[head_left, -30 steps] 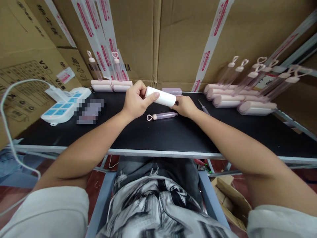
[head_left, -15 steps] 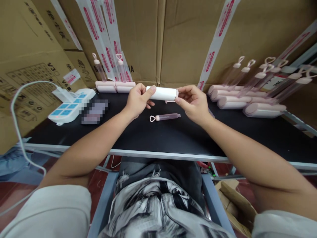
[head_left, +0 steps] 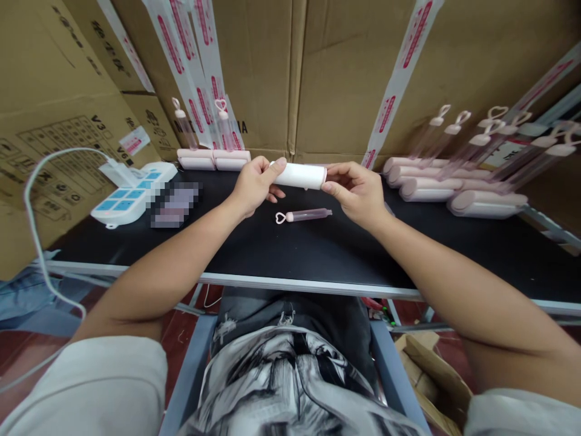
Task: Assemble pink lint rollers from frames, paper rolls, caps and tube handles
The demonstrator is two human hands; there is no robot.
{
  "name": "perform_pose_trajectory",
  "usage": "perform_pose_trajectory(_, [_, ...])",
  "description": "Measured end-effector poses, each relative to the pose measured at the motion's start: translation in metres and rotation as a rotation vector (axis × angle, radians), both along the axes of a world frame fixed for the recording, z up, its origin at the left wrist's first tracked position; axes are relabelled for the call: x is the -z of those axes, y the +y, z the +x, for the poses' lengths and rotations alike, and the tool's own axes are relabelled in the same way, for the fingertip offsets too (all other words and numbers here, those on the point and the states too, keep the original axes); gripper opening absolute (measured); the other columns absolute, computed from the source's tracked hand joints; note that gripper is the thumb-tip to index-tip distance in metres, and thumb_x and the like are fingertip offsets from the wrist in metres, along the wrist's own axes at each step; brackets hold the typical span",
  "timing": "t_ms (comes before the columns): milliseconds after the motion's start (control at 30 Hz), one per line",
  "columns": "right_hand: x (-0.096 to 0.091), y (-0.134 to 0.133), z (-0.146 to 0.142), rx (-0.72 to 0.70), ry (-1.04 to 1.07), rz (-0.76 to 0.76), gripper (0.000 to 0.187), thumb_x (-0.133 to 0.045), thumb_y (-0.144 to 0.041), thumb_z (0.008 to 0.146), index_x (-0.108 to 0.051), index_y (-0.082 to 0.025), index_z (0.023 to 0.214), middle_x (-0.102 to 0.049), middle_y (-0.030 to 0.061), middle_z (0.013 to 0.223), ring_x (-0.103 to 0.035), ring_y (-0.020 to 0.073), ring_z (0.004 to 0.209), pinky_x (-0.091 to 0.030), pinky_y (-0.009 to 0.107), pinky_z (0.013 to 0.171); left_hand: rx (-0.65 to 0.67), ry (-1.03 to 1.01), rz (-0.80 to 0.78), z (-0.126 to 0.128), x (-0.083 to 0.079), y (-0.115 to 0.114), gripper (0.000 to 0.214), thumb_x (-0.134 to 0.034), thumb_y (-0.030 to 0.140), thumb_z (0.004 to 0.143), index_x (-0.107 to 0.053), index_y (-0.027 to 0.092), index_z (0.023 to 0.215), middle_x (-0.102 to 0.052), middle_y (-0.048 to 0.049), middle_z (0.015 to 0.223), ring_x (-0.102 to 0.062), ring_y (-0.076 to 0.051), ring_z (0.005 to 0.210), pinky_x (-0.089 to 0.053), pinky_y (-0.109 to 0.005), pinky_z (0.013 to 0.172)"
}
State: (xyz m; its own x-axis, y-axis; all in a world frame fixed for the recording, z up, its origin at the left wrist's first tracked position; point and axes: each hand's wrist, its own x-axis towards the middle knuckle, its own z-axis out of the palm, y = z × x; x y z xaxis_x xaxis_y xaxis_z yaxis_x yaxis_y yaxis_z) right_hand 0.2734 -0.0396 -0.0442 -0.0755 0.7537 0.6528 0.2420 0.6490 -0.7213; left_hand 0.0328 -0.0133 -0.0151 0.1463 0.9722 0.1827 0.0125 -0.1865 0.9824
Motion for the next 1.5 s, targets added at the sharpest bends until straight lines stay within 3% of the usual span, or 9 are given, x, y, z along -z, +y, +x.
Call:
perform_pose_trajectory(133, [-0.004, -0.002, 0.001, 0.048, -0.026, 0.043, 0.049, -0.078, -0.074, 0.085, -0.075, -0.026, 0.096, -0.083, 0.0074, 0.107, -0.078, 0.0301, 0.103, -0.062, 0.048, 0.097, 0.029, -0.037, -0.048, 0.000, -0.002, -0.002, 0.059, -0.082, 0.066, 0.084, -0.042, 0.023, 0.085, -0.067, 0.0048, 0.073, -0.069, -0.011, 0.049, -0.046, -0.017, 0.038])
perform_pose_trajectory(233, [-0.003, 0.000, 0.000, 0.043, -0.001, -0.016, 0.056, -0.080, -0.080, 0.078, -0.072, -0.027, 0.093, -0.080, 0.0056, 0.095, -0.077, 0.0279, 0.088, -0.064, 0.046, 0.087, 0.048, -0.041, -0.079, 0.000, -0.004, -0.003, 0.060, -0.082, 0.069, 0.083, -0.044, 0.023, 0.087, -0.069, 0.0036, 0.074, -0.068, -0.011, 0.048, -0.045, -0.017, 0.038])
perform_pose_trajectory(567, [0.008, 0.008, 0.000, -0.247, -0.010, -0.163, 0.070, -0.083, -0.082, 0.074, -0.065, -0.027, 0.114, -0.074, 0.0019, 0.086, -0.074, 0.0228, 0.075, -0.063, 0.040, 0.074, 0.127, 0.001, -0.088, 0.000, -0.001, -0.005, 0.058, -0.080, 0.070, 0.084, -0.047, 0.023, 0.091, -0.072, 0.0024, 0.073, -0.071, -0.013, 0.052, -0.048, -0.018, 0.040])
perform_pose_trajectory(700, [0.003, 0.013, 0.009, -0.064, -0.075, -0.056, 0.057, -0.070, -0.078, 0.088, -0.069, -0.026, 0.111, -0.079, 0.0064, 0.095, -0.077, 0.0264, 0.087, -0.063, 0.043, 0.084, 0.063, -0.079, -0.069, 0.001, -0.004, -0.003, 0.055, -0.077, 0.069, 0.087, -0.047, 0.024, 0.092, -0.071, 0.0029, 0.076, -0.074, -0.015, 0.059, -0.057, -0.021, 0.050])
perform_pose_trajectory(800, [0.002, 0.029, 0.032, 0.219, -0.186, 0.033, 0.034, -0.060, -0.053, 0.101, -0.072, -0.023, 0.110, -0.080, 0.0098, 0.107, -0.077, 0.0284, 0.100, -0.061, 0.046, 0.094, 0.015, -0.093, -0.075, -0.002, -0.006, 0.003, 0.055, -0.077, 0.070, 0.086, -0.048, 0.024, 0.093, -0.070, 0.0029, 0.076, -0.073, -0.014, 0.058, -0.056, -0.022, 0.049])
perform_pose_trajectory(933, [0.011, 0.057, 0.064, 0.461, -0.510, -0.021, 0.026, -0.066, -0.026, 0.091, -0.077, -0.019, 0.113, -0.079, 0.0161, 0.122, -0.073, 0.0353, 0.118, -0.055, 0.053, 0.108, -0.023, -0.103, -0.086, -0.008, -0.006, 0.009, 0.052, -0.078, 0.067, 0.087, -0.049, 0.024, 0.094, -0.071, 0.0029, 0.077, -0.071, -0.013, 0.056, -0.054, -0.020, 0.045])
perform_pose_trajectory(1067, [0.024, 0.072, 0.075, 0.436, -0.732, -0.191, 0.037, -0.073, -0.022, 0.085, -0.080, -0.018, 0.121, -0.079, 0.0165, 0.125, -0.073, 0.0375, 0.118, -0.055, 0.055, 0.108, -0.019, -0.118, -0.083, -0.009, -0.004, 0.010, 0.052, -0.078, 0.066, 0.087, -0.048, 0.024, 0.093, -0.071, 0.0025, 0.079, -0.070, -0.013, 0.055, -0.054, -0.021, 0.045])
perform_pose_trajectory(1267, [0.023, 0.073, 0.071, 0.471, -0.897, -0.311, 0.036, -0.078, -0.020, 0.078, -0.085, -0.018, 0.113, -0.084, 0.0110, 0.104, -0.077, 0.0319, 0.099, -0.058, 0.042, 0.093, -0.023, -0.120, -0.076, -0.008, -0.004, 0.009, 0.056, -0.079, 0.070, 0.084, -0.048, 0.024, 0.093, -0.069, 0.0032, 0.078, -0.070, -0.013, 0.055, -0.053, -0.021, 0.045])
perform_pose_trajectory(1500, [0.006, 0.054, 0.063, 0.446, -0.974, -0.190, 0.030, -0.067, -0.019, 0.082, -0.084, -0.017, 0.107, -0.082, 0.0101, 0.095, -0.075, 0.0288, 0.087, -0.054, 0.037, 0.082, -0.024, -0.135, -0.070, -0.009, -0.004, 0.009, 0.053, -0.079, 0.067, 0.086, -0.048, 0.024, 0.094, -0.070, 0.0031, 0.077, -0.069, -0.012, 0.054, -0.052, -0.020, 0.045])
